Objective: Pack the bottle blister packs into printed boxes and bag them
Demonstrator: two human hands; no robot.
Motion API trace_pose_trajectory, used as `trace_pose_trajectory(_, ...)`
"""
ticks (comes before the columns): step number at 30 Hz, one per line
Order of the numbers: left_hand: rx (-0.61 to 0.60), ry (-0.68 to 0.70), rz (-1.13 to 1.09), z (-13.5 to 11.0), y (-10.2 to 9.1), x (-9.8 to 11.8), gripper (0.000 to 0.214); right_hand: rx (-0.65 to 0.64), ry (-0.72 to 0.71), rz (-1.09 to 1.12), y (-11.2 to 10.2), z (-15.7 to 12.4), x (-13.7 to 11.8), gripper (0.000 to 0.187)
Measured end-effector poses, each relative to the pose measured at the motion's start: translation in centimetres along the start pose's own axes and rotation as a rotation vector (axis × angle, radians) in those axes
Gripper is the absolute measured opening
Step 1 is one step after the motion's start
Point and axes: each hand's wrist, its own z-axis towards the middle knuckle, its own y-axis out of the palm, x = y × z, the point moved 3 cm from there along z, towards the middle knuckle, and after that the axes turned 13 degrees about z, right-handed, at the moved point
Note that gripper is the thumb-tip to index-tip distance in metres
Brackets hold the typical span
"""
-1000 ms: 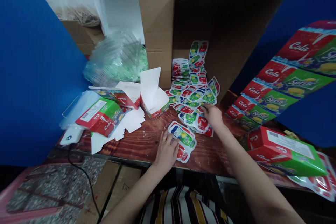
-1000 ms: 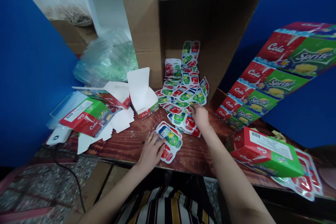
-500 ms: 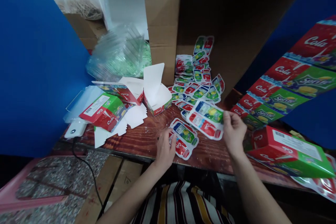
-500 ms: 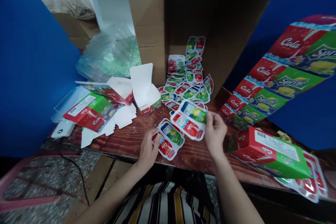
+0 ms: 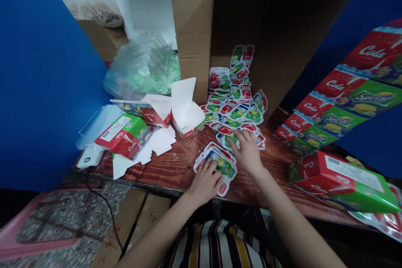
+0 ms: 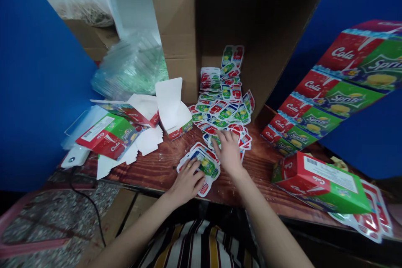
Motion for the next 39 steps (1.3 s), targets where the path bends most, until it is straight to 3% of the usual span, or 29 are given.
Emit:
trace_pose_trajectory(5,-0.011,0.007,0.041,-0.1,0.0,0.0,0.019,-0.265,-0.021,-0.212,2.2,5.2,1.8,0.029)
trace_pose_trajectory(8,-0.033,0.011,0.040,-0.2,0.0,-0.1,0.022,-0.226,0.002,-0.207,1.5,4.9,1.9,0.034)
trace_pose_trajectory(12,-0.053,0.023,-0.012,-0.4,-0.2,-0.2,0.020,-0.093,-0.128,-0.146,-1.2,0.1,-0.2,0.035)
trace_pose_trajectory(15,-0.046,-0.061,-0.171,-0.5,-0.3,-0.6,0.020,-0.141,-0.335,-0.055,-1.6,-5.7,-2.7,0.040)
trace_pose_trajectory(17,-0.016,-0.216,-0.370,-0.6,-0.2,-1.3,0.028,-0.142,-0.400,-0.010,-1.1,-9.1,-3.9,0.042)
trace_pose_trajectory(19,0.031,-0.412,-0.630,-0.8,0.1,-2.2,0.027,-0.159,-0.362,0.022,-0.2,-11.1,-4.3,0.040)
trace_pose_trajectory(22,0.165,-0.677,-0.950,-1.0,0.1,-3.6,0.010,-0.210,-0.292,0.069,0.8,-12.0,-4.4,0.035)
trace_pose_trajectory(24,0.279,-0.752,-1.024,-1.0,-0.5,-4.1,0.006,-0.271,-0.286,0.101,1.0,-11.9,-4.7,0.031)
trace_pose_trajectory(27,0.345,-0.729,-0.862,-0.9,-1.3,-3.9,0.018,-0.323,-0.281,0.139,0.9,-11.0,-5.0,0.036)
trace_pose_trajectory(32,0.146,-0.605,-0.275,-1.0,-0.4,-3.0,0.041,-0.252,-0.149,0.245,1.6,-6.6,-3.8,0.028)
trace_pose_trajectory(34,0.082,-0.545,-0.217,-0.9,0.2,-3.1,0.046,-0.284,-0.044,0.230,2.7,-4.5,-2.8,0.043)
trace_pose_trajectory(39,0.046,-0.511,-0.214,-0.7,-0.1,-3.8,0.053,-0.524,0.126,0.143,4.8,-1.5,-1.8,0.073)
